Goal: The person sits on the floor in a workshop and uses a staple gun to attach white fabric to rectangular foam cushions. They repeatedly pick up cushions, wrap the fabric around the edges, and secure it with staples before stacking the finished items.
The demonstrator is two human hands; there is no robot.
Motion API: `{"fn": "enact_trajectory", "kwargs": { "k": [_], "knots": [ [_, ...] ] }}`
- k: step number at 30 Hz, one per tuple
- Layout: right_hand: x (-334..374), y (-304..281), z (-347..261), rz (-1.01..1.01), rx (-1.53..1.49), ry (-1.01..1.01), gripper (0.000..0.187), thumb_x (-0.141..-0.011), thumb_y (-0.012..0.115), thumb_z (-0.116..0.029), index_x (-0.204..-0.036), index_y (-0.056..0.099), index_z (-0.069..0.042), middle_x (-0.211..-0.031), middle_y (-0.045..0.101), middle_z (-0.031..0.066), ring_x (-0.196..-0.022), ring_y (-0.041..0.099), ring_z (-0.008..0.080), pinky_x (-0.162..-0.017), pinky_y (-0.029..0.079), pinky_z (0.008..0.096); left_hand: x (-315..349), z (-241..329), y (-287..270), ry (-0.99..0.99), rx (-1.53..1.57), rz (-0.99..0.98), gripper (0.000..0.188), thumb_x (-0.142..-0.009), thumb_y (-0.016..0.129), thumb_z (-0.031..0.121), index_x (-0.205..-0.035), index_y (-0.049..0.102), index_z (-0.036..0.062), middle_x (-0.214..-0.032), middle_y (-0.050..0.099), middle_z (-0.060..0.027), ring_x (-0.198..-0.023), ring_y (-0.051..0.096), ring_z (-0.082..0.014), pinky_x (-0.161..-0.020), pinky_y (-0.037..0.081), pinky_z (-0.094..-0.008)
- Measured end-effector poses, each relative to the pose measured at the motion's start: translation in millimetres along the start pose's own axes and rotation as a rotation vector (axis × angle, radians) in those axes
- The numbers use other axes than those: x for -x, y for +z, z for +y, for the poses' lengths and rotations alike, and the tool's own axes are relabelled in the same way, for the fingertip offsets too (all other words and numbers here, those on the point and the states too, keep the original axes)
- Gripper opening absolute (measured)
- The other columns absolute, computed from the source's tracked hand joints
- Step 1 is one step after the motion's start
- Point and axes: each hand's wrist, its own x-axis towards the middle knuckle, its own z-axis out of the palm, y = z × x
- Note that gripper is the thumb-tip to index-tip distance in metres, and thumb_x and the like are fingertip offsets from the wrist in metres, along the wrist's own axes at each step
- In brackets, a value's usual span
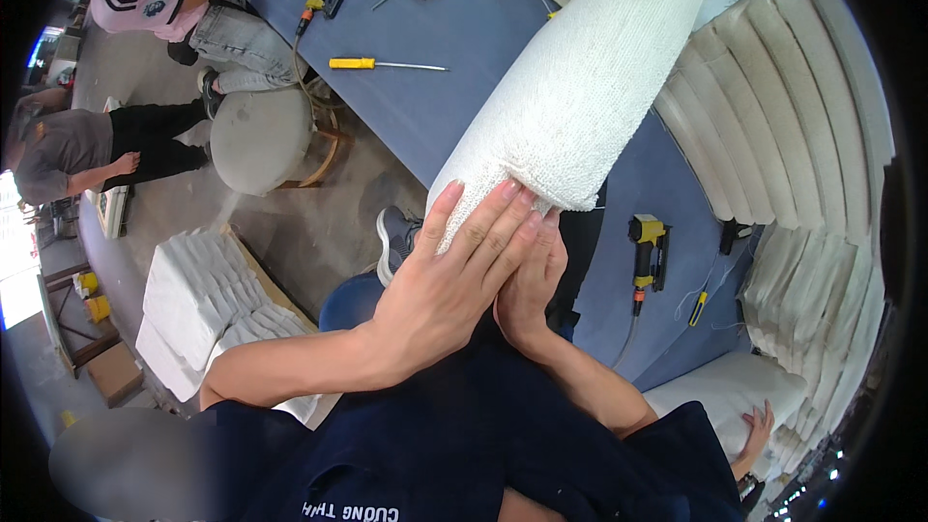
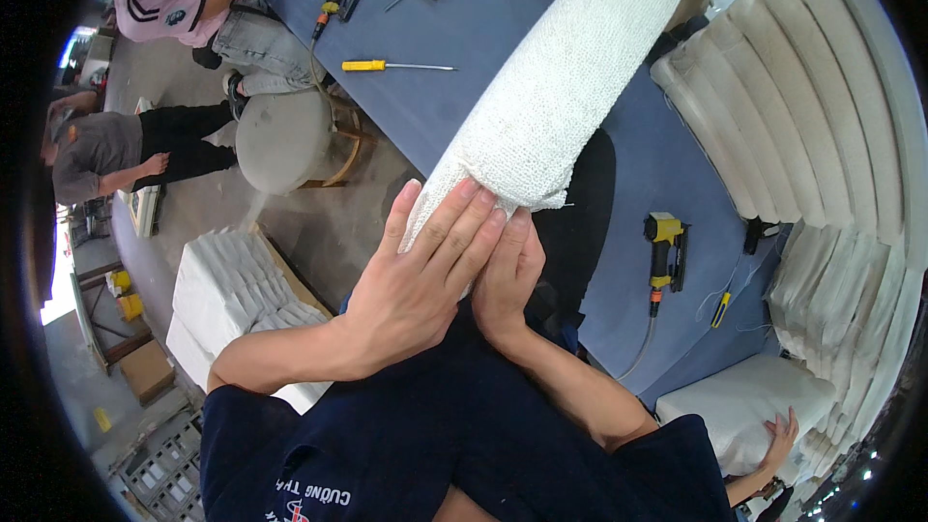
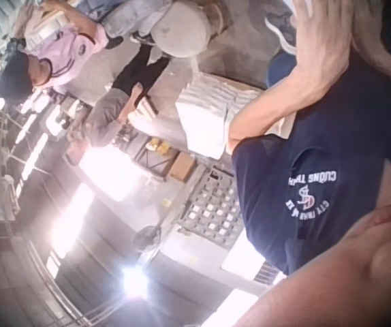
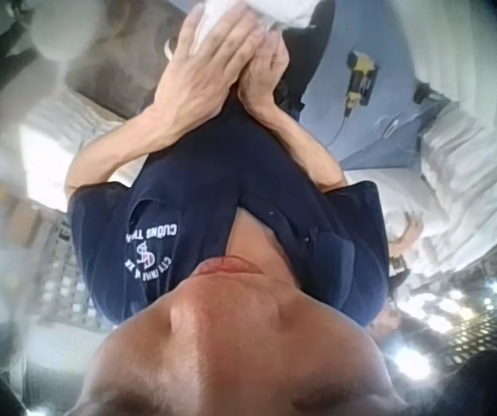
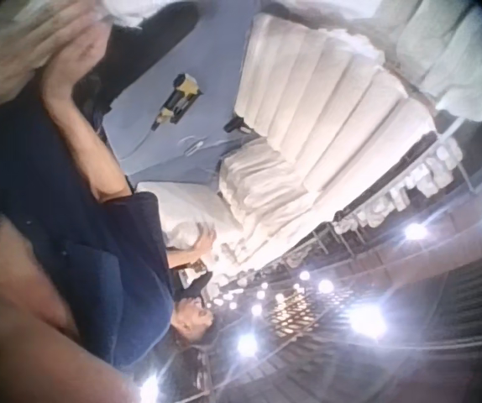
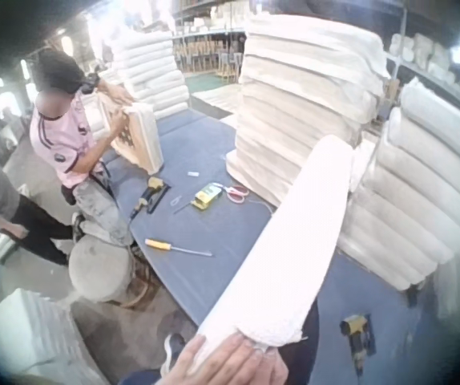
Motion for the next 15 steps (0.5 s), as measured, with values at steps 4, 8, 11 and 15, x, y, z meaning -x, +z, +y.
{"fn": "enact_trajectory", "kwargs": {
  "k": [4,8,11,15],
  "knots": [
    [-3,4,-1,0.005,0.011,0.011,0.050,-0.124,0.034,-0.034,-0.133,0.064,0.005,-0.118,0.072,0.0070,-0.106,0.063,0.0114,-0.094,0.051,0.0295,7,-23,-1,0.092,0.409,0.044,0.080,-0.092,0.066,0.033,-0.164,0.048,-0.0002,-0.176,0.036,-0.0231,-0.169,0.022,-0.0383,-0.134,0.012,-0.0642],
    [3,-11,7,-0.014,0.070,-0.002,0.054,-0.124,0.034,-0.036,-0.137,0.062,0.008,-0.123,0.071,0.0085,-0.111,0.062,0.0131,-0.100,0.049,0.0317,43,-91,30,-0.093,1.218,0.504,0.076,-0.111,0.044,0.056,-0.165,0.049,0.0026,-0.182,0.023,-0.0232,-0.172,0.004,-0.0392,-0.136,0.005,-0.0543],
    [1,-4,5,0.017,0.068,0.007,0.055,-0.124,0.034,-0.037,-0.139,0.060,0.008,-0.127,0.070,0.0089,-0.113,0.063,0.0145,-0.102,0.049,0.0328,58,-97,46,-0.394,1.309,0.522,0.079,-0.114,0.037,0.062,-0.167,0.045,0.0035,-0.181,0.029,-0.0194,-0.170,0.018,-0.0347,-0.136,0.011,-0.0505],
    [4,-5,4,0.012,0.048,0.032,0.055,-0.124,0.034,-0.038,-0.142,0.059,0.008,-0.131,0.070,0.0098,-0.117,0.064,0.0155,-0.104,0.050,0.0331,43,-66,41,-0.281,1.060,0.352,0.069,-0.117,0.032,0.052,-0.164,0.050,0.0037,-0.175,0.038,-0.0244,-0.166,0.030,-0.0411,-0.133,0.023,-0.0511]
  ]
}}
